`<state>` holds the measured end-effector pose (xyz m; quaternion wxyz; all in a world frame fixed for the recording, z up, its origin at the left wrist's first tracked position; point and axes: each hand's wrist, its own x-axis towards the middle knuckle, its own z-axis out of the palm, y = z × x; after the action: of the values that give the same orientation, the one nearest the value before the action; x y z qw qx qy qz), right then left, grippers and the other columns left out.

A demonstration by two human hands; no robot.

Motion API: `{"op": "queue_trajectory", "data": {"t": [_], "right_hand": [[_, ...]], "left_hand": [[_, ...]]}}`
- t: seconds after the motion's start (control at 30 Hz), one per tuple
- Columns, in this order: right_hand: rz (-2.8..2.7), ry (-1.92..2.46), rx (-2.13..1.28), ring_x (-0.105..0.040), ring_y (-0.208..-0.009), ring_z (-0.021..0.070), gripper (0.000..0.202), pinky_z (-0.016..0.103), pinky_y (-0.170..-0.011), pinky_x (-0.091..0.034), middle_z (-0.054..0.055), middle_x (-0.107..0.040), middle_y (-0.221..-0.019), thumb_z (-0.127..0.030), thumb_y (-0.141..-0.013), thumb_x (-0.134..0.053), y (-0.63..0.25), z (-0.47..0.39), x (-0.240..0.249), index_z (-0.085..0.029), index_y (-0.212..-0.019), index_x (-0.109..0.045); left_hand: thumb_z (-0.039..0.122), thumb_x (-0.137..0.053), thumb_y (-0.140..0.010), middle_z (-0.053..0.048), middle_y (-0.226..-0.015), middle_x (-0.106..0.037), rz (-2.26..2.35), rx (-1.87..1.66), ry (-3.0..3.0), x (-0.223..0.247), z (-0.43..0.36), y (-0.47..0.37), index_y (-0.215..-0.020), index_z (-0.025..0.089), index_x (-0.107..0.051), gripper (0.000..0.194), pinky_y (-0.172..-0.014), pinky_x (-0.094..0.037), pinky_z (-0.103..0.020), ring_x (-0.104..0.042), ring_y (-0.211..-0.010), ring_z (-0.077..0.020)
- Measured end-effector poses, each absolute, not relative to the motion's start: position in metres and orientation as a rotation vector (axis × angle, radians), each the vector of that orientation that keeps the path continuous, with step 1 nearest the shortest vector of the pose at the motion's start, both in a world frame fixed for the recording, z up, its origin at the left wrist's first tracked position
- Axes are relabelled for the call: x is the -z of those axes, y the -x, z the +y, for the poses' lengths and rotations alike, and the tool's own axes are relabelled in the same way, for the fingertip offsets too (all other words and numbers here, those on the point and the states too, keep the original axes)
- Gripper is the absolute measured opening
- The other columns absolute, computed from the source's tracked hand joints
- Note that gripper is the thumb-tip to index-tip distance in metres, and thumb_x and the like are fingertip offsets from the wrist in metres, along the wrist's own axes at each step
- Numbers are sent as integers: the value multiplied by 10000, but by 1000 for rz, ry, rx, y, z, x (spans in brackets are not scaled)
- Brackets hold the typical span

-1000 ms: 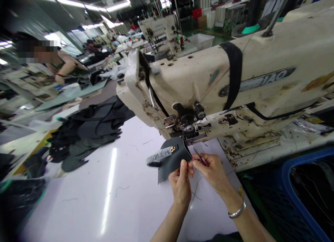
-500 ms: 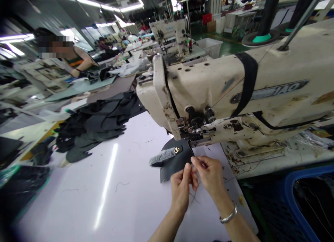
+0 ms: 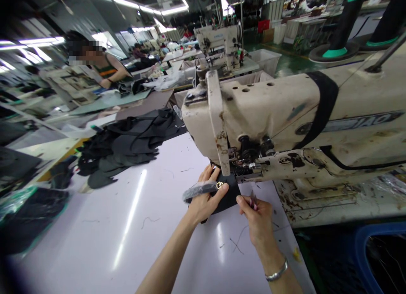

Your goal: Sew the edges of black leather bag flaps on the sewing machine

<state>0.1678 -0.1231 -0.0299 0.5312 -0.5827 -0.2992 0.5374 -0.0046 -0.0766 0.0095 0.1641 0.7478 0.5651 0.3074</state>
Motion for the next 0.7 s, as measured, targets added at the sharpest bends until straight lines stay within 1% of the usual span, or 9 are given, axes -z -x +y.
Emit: {"op": "queue_trajectory", "data": {"t": [0.07,0.1,0.13,0.17,0.27,0.43,0.57,0.63,0.7], "right_hand": [[-738,1406,-1256,-431,-575,151,403,300,-548,-339,-2,-496,-560,-511,-727,-861,-168,-124,32,-201,-566,-661],[-748,1411,-1246,-438,-576,153,396,300,-552,-344,-2,-503,-563,-513,-736,-854,-167,-124,34,-199,-580,-670],[-753,1411,-1239,-444,-579,153,394,299,-555,-347,-1,-508,-566,-512,-742,-851,-167,-124,35,-197,-586,-674],[-751,1406,-1237,-445,-584,153,394,298,-559,-350,-1,-511,-569,-508,-747,-850,-167,-125,35,-195,-587,-673],[-729,1386,-1250,-437,-600,150,402,298,-573,-352,-3,-500,-574,-494,-753,-858,-165,-125,37,-191,-577,-660],[-735,1377,-1244,-424,-604,148,390,299,-577,-340,-3,-502,-572,-479,-777,-841,-164,-123,39,-184,-589,-668],[-740,1369,-1232,-430,-588,138,399,291,-574,-340,-9,-503,-552,-464,-782,-838,-161,-120,40,-177,-568,-661],[-738,1372,-1221,-435,-580,135,391,287,-568,-334,-11,-507,-546,-462,-774,-844,-160,-118,40,-174,-573,-672],[-759,1378,-1202,-437,-572,135,380,289,-563,-324,-12,-510,-545,-466,-779,-839,-161,-118,40,-170,-593,-692]], "left_hand": [[549,-617,-961,-111,-1378,-653,1596,-829,-2184,-20,-64,2,-1298,285,-694,435,-1167,-399,-580,-490,-1408,-350],[548,-642,-945,-97,-1315,-681,1604,-812,-2191,-25,-60,0,-1193,291,-741,370,-1160,-402,-576,-514,-1372,-346],[539,-664,-933,-89,-1270,-698,1620,-804,-2187,-29,-57,-2,-1119,294,-762,323,-1158,-399,-577,-528,-1345,-343],[528,-680,-925,-87,-1245,-706,1642,-804,-2178,-33,-55,-3,-1087,294,-768,297,-1158,-394,-586,-533,-1329,-343],[500,-699,-916,-93,-1213,-715,1690,-833,-2162,-36,-53,-7,-1093,289,-769,284,-1150,-386,-612,-518,-1326,-355],[500,-703,-913,-92,-1181,-720,1667,-840,-2226,-33,-50,-6,-1026,275,-789,266,-1159,-378,-593,-474,-1365,-368],[537,-660,-932,-86,-1122,-736,1634,-753,-2305,-39,-45,-2,-1086,273,-782,329,-1179,-343,-602,-506,-1341,-364],[539,-638,-944,-77,-1172,-738,1585,-689,-2346,-43,-42,0,-1136,264,-766,360,-1184,-350,-571,-523,-1336,-347],[518,-621,-956,-69,-1266,-724,1517,-650,-2382,-46,-38,2,-1162,255,-754,360,-1173,-382,-515,-528,-1349,-330]]}}
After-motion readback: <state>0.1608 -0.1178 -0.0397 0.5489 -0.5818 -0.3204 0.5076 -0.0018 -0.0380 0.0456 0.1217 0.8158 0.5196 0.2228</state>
